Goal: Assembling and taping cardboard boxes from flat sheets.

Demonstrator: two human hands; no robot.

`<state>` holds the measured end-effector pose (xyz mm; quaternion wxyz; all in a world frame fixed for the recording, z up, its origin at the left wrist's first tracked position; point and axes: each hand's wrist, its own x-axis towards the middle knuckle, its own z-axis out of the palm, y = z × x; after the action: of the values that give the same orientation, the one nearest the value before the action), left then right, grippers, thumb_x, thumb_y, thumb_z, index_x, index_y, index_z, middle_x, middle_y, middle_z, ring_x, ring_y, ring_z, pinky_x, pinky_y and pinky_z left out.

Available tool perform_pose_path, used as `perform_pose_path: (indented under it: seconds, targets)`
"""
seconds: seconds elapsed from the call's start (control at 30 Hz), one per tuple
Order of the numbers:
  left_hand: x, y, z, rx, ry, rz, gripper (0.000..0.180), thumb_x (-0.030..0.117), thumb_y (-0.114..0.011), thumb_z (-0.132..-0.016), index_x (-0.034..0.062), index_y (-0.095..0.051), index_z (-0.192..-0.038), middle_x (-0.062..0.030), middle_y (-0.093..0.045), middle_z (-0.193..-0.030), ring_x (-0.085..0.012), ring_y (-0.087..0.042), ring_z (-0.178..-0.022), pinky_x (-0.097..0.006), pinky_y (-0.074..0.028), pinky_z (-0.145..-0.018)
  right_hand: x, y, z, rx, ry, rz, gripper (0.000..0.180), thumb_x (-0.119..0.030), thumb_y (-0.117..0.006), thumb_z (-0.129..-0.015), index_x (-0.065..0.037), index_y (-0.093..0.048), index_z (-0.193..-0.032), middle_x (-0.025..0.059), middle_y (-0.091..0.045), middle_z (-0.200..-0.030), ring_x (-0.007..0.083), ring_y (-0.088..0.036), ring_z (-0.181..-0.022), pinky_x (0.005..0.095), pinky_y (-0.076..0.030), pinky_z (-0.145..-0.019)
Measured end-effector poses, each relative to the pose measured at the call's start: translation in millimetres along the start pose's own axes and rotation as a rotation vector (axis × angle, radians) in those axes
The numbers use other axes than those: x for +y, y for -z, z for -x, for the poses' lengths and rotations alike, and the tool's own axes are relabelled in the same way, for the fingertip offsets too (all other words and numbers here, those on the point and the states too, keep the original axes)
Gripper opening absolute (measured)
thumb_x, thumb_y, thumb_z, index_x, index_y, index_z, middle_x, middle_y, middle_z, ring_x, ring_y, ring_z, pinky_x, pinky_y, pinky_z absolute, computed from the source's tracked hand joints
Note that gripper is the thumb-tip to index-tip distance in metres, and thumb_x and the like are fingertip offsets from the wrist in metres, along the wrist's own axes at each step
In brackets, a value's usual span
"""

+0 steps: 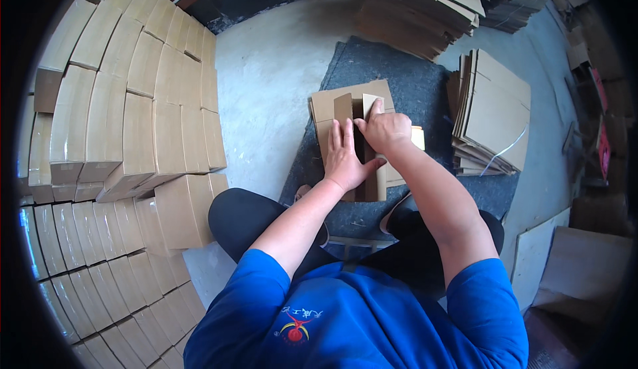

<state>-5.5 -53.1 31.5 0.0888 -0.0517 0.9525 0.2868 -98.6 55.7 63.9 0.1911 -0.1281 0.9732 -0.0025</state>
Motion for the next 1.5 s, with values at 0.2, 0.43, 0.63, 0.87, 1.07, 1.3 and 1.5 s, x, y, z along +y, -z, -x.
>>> perform_pose_path:
  seconds: [0.2, 0.43, 0.63, 0.87, 1.07, 1.3, 1.5]
  targets:
    - [7.2, -2.7, 5.5, -0.087, 0.067, -0.154, 0.111, 0.063, -0.068, -0.076, 0.0092, -0.01, -0.154, -0.0244, -0.002, -0.159, -0.0421, -0.006, -0.147, -0.051, -0.015, -0.119, 5.2, 2.2, 10.6, -0.022, 0.007, -0.013, 0.081, -0.062, -0.037, -0.096, -0.003, -0.026, -0.15, 0.0153, -0.073, -0.092, 0.0276, -0.072, -0.086, 0.0379, -0.055, -0.074]
    - [-1.9, -14.7, 2.8, -0.077, 0.08, -0.239, 0.08, 0.057, -0.05, -0.093, 0.0199, -0.018, -0.155, -0.016, -0.001, -0.162, -0.0378, -0.005, -0.149, -0.06, -0.016, -0.115, 16.6, -20.1, 54.3, -0.151, 0.222, 0.207, 0.065, -0.042, -0.048, -0.097, -0.004, -0.03, -0.147, 0.0106, -0.073, -0.089, 0.0261, -0.072, -0.081, 0.0377, -0.055, -0.067]
    - [-5.9, -15.0, -9.2, 0.071, -0.021, -0.302, 0.065, 0.053, -0.053, -0.092, 0.016, -0.042, -0.144, -0.0173, -0.019, -0.157, -0.0357, -0.011, -0.147, -0.058, -0.006, -0.118, 10.4, -27.1, 124.4, -0.332, 0.33, 0.191, 0.092, -0.047, -0.065, -0.086, 0.003, -0.022, -0.149, 0.0136, -0.072, -0.091, 0.0266, -0.072, -0.081, 0.0381, -0.055, -0.067]
    - [-28.8, -6.4, -86.3, 0.142, -0.099, -0.074, 0.036, 0.046, -0.065, -0.087, 0.0123, -0.057, -0.098, -0.0087, -0.032, -0.154, -0.0336, -0.012, -0.148, -0.054, -0.019, -0.118, 18.2, -54.5, 124.8, -0.28, 0.27, 0.104, 0.097, -0.049, -0.068, -0.083, -0.003, -0.017, -0.152, 0.014, -0.071, -0.095, 0.0251, -0.071, -0.083, 0.0374, -0.054, -0.069]
    - [-32.6, -14.4, -106.2, 0.212, -0.147, -0.021, 0.059, 0.046, -0.058, -0.091, 0.0098, -0.046, -0.137, -0.0102, -0.044, -0.145, -0.0348, -0.026, -0.141, -0.043, -0.022, -0.118, 43.4, -47.7, 126.5, -0.191, 0.341, 0.048, 0.096, -0.051, -0.069, -0.08, -0.014, -0.018, -0.154, 0.0121, -0.068, -0.091, 0.0274, -0.07, -0.08, 0.0389, -0.055, -0.069]
    - [-32.9, -12.4, -103.4, 0.119, -0.189, -0.051, 0.058, 0.044, -0.055, -0.093, 0.008, -0.048, -0.138, -0.0136, -0.043, -0.146, -0.0376, -0.028, -0.14, -0.043, -0.025, -0.117, 37.2, -46.0, 124.2, -0.146, 0.387, 0.021, 0.095, -0.049, -0.071, -0.079, -0.006, -0.026, -0.15, 0.0107, -0.066, -0.086, 0.0264, -0.069, -0.072, 0.0378, -0.054, -0.064]
    - [-25.3, -21.1, -97.6, 0.118, -0.158, -0.121, 0.058, 0.045, -0.054, -0.094, 0.0134, -0.044, -0.142, -0.0089, -0.037, -0.151, -0.0334, -0.019, -0.145, -0.046, -0.028, -0.116, 35.4, -68.5, 118.9, -0.044, 0.472, 0.014, 0.091, -0.046, -0.071, -0.08, -0.003, -0.03, -0.148, 0.0107, -0.066, -0.088, 0.0266, -0.069, -0.072, 0.0373, -0.055, -0.064]
